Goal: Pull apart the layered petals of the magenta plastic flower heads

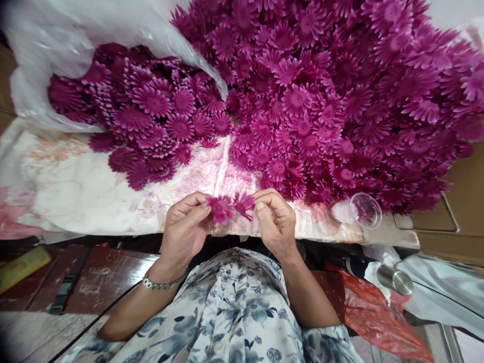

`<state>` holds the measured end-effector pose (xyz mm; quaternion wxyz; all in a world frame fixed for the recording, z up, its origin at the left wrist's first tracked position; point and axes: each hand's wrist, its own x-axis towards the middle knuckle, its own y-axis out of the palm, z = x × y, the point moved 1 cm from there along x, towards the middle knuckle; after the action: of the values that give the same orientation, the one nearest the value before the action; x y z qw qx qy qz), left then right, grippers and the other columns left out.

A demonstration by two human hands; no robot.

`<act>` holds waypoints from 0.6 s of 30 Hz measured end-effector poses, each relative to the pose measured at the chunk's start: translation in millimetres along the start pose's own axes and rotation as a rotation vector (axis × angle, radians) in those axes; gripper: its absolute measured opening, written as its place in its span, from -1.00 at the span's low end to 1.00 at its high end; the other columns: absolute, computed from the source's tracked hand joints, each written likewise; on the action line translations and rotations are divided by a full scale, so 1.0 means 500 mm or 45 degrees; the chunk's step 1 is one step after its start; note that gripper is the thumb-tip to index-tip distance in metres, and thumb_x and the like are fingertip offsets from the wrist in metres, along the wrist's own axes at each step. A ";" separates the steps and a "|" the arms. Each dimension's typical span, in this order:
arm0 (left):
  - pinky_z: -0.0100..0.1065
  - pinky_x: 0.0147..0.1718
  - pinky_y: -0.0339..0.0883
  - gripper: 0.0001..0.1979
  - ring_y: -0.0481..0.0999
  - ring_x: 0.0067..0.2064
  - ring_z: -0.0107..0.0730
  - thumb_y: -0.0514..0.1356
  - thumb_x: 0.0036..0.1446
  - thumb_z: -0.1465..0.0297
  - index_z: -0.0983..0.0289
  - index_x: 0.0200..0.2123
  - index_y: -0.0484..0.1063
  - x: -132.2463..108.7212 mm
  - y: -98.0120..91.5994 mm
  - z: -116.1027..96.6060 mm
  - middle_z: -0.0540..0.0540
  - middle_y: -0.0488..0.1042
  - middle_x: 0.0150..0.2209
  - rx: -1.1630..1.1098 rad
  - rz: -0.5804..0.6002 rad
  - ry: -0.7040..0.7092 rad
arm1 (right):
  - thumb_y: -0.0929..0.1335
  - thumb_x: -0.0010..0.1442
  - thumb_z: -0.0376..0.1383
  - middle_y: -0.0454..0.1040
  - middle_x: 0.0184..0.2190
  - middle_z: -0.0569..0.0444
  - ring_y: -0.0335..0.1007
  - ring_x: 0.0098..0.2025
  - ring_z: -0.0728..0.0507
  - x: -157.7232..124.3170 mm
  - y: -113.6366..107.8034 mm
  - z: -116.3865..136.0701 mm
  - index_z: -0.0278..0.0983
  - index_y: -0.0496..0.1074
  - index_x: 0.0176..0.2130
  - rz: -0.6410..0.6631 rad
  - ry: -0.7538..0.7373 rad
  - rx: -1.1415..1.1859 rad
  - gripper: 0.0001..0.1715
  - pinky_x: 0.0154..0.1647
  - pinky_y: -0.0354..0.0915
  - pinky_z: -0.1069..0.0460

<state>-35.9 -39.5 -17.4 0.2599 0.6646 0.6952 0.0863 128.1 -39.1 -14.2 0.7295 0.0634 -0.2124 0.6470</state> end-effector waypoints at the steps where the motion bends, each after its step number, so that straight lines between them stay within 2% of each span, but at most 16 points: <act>1: -0.48 -0.69 0.19 -0.86 0.28 -0.65 -0.55 0.25 -0.08 0.36 0.28 -0.55 0.37 0.001 0.001 0.000 -0.06 0.34 -0.64 -0.014 -0.019 -0.010 | 0.25 0.22 -0.33 0.42 -0.37 0.09 0.33 -0.37 0.01 -0.001 0.001 0.001 -0.27 0.36 -0.44 0.007 0.011 0.004 -0.80 -0.37 0.25 0.08; 4: -0.45 -0.66 0.23 -0.85 0.32 -0.64 -0.51 0.24 -0.06 0.34 0.28 -0.55 0.37 0.005 0.006 0.002 -0.05 0.36 -0.64 -0.017 0.023 -0.042 | 0.23 0.25 -0.31 0.44 -0.34 0.09 0.36 -0.31 0.00 -0.004 0.007 0.003 -0.26 0.37 -0.39 0.073 0.059 0.084 -0.80 -0.31 0.28 0.08; 7: -0.43 -0.61 0.27 -0.85 0.34 -0.61 -0.49 0.24 -0.06 0.35 0.28 -0.56 0.38 0.004 0.013 0.008 -0.04 0.34 -0.64 -0.035 0.102 -0.048 | 0.24 0.25 -0.22 0.45 -0.28 0.06 0.39 -0.23 -0.03 -0.009 0.020 0.009 -0.24 0.37 -0.24 0.180 0.152 0.146 -0.82 -0.24 0.32 0.06; 10: -0.44 -0.55 0.31 -0.86 0.37 -0.57 -0.50 0.26 -0.03 0.33 0.28 -0.50 0.42 0.001 0.016 0.019 -0.04 0.38 -0.59 -0.022 0.136 -0.041 | 0.28 0.21 -0.14 0.44 -0.21 0.01 0.39 -0.19 -0.06 -0.012 0.036 0.015 -0.23 0.31 -0.06 0.280 0.190 0.059 -0.67 -0.20 0.35 0.04; 12: -0.44 -0.49 0.34 -0.87 0.41 -0.49 -0.48 0.27 -0.03 0.33 0.28 -0.42 0.47 -0.001 0.014 0.025 -0.02 0.43 -0.51 0.033 0.115 -0.053 | 0.30 0.20 -0.18 0.42 -0.20 -0.01 0.38 -0.17 -0.07 -0.011 0.044 0.017 -0.25 0.30 -0.04 0.314 0.080 -0.084 -0.66 -0.17 0.35 0.02; 14: -0.43 -0.48 0.36 -0.82 0.44 -0.46 -0.44 0.25 0.00 0.29 0.29 -0.37 0.48 0.000 0.013 0.025 0.03 0.47 -0.46 0.028 0.105 -0.029 | 0.27 0.22 -0.26 0.44 -0.24 -0.02 0.38 -0.19 -0.07 -0.007 0.049 0.017 -0.27 0.33 -0.09 0.296 -0.084 -0.226 -0.74 -0.18 0.36 0.01; 18: -0.39 -0.50 0.38 -0.79 0.46 -0.48 -0.40 0.22 0.05 0.31 0.29 -0.26 0.49 0.006 0.008 0.009 0.06 0.49 -0.49 0.037 0.081 0.151 | 0.25 0.21 -0.40 0.44 -0.39 0.03 0.39 -0.35 -0.02 0.027 0.035 0.021 -0.28 0.37 -0.22 0.170 -0.248 -0.382 -0.86 -0.35 0.36 0.08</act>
<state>-30.0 -37.3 -20.0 0.2056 0.6838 0.6890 0.1238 109.6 -27.7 -2.4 0.6623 0.0019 -0.3799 0.6458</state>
